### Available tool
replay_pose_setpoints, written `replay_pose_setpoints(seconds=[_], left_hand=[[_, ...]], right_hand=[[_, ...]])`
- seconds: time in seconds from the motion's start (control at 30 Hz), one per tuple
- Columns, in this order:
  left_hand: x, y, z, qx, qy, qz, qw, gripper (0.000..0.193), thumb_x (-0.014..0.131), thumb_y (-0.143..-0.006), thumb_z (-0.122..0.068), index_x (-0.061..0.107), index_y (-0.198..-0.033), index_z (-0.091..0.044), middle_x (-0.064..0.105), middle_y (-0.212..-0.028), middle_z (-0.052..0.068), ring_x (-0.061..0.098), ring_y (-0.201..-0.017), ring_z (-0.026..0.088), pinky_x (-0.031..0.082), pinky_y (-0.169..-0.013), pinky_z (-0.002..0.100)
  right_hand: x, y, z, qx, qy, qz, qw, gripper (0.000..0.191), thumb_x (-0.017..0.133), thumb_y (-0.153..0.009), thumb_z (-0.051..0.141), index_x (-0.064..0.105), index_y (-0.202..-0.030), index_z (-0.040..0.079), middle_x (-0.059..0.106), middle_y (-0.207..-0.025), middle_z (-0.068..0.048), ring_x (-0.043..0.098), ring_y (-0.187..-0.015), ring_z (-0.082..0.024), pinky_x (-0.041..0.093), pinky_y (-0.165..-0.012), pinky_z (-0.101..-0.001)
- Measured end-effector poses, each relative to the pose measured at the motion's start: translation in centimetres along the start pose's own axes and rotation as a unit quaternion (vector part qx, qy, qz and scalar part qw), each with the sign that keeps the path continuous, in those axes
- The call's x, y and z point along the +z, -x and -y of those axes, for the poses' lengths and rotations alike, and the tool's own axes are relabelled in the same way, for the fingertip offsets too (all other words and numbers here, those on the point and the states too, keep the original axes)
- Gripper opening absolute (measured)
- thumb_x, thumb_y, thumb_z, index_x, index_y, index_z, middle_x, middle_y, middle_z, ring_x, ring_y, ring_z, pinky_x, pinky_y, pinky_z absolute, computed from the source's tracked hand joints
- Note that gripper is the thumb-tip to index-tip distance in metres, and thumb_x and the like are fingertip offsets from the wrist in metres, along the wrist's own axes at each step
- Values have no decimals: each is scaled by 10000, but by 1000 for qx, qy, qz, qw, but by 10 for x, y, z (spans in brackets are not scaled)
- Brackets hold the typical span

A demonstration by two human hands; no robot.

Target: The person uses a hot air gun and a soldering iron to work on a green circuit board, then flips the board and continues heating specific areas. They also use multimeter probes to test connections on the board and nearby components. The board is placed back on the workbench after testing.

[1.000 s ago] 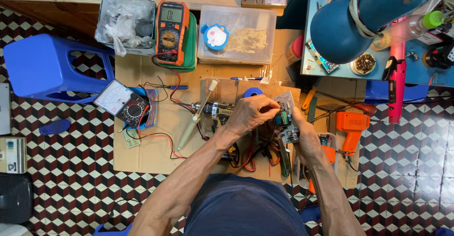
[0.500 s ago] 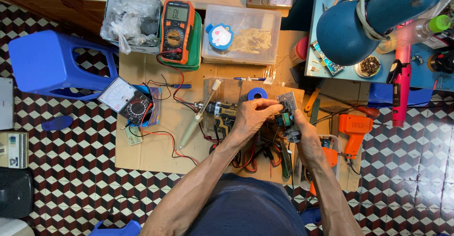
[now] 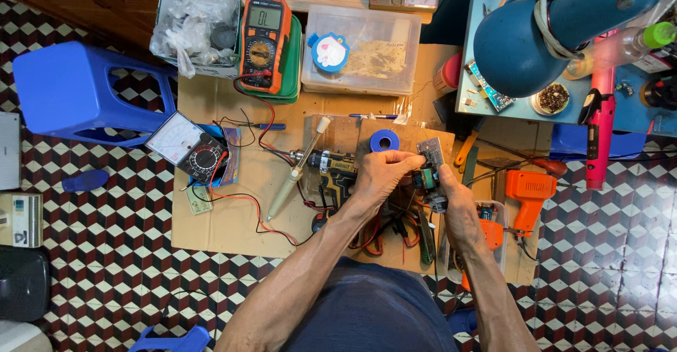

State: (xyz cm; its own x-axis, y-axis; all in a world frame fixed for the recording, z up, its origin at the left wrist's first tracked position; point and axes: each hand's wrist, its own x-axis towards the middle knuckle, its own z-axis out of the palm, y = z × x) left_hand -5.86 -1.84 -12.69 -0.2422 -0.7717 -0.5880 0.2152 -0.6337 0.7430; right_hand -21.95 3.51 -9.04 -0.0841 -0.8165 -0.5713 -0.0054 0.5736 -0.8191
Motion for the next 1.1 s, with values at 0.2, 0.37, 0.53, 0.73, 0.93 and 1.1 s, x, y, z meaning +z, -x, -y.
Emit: replay_pose_setpoints(seconds=[0.2,0.37,0.53,0.73,0.93,1.1], left_hand=[[2,-3,2,4,-23,-18,1000,268,802,-848,-235,791,-983,-4,760,-838,47,660,-695,88,540,-614,224],[2,-9,5,8,-10,-28,1000,255,802,-853,-229,779,-961,1,745,-822,38,650,-690,81,538,-612,223],[1,-12,5,2,-19,-30,999,274,803,-855,-244,775,-984,-3,742,-832,34,642,-694,80,532,-618,225],[-2,-5,-3,21,-21,-4,1000,297,801,-863,-250,781,-1012,6,767,-862,59,679,-717,89,565,-638,227],[-7,7,-11,18,-9,3,1000,295,784,-876,-229,778,-1016,30,766,-832,93,685,-630,115,573,-548,252],[-1,11,-14,4,0,-1,1000,290,776,-879,-220,773,-1010,38,755,-793,86,665,-592,121,544,-518,256]], right_hand=[[0,-4,-11,-1,6,-38,999,629,431,-1035,564,710,-1064,1,667,-879,-54,575,-774,-117,484,-705,-287],[4,-10,-15,-4,-16,-38,999,617,434,-1042,554,709,-1070,2,652,-863,-45,562,-737,-109,482,-659,-271],[5,-12,-13,1,-5,-39,999,611,413,-1045,549,704,-1084,14,647,-855,-35,566,-730,-102,493,-655,-272],[4,-16,-8,-5,-61,-17,998,588,411,-1059,525,677,-1157,11,683,-922,-40,612,-784,-111,519,-715,-286],[9,-9,-3,5,-140,33,990,544,390,-1063,492,643,-1220,37,730,-972,-94,687,-838,-156,564,-715,-300],[7,-12,-7,-4,-164,46,985,508,387,-1074,465,610,-1255,46,712,-998,-97,689,-848,-167,580,-721,-313]])
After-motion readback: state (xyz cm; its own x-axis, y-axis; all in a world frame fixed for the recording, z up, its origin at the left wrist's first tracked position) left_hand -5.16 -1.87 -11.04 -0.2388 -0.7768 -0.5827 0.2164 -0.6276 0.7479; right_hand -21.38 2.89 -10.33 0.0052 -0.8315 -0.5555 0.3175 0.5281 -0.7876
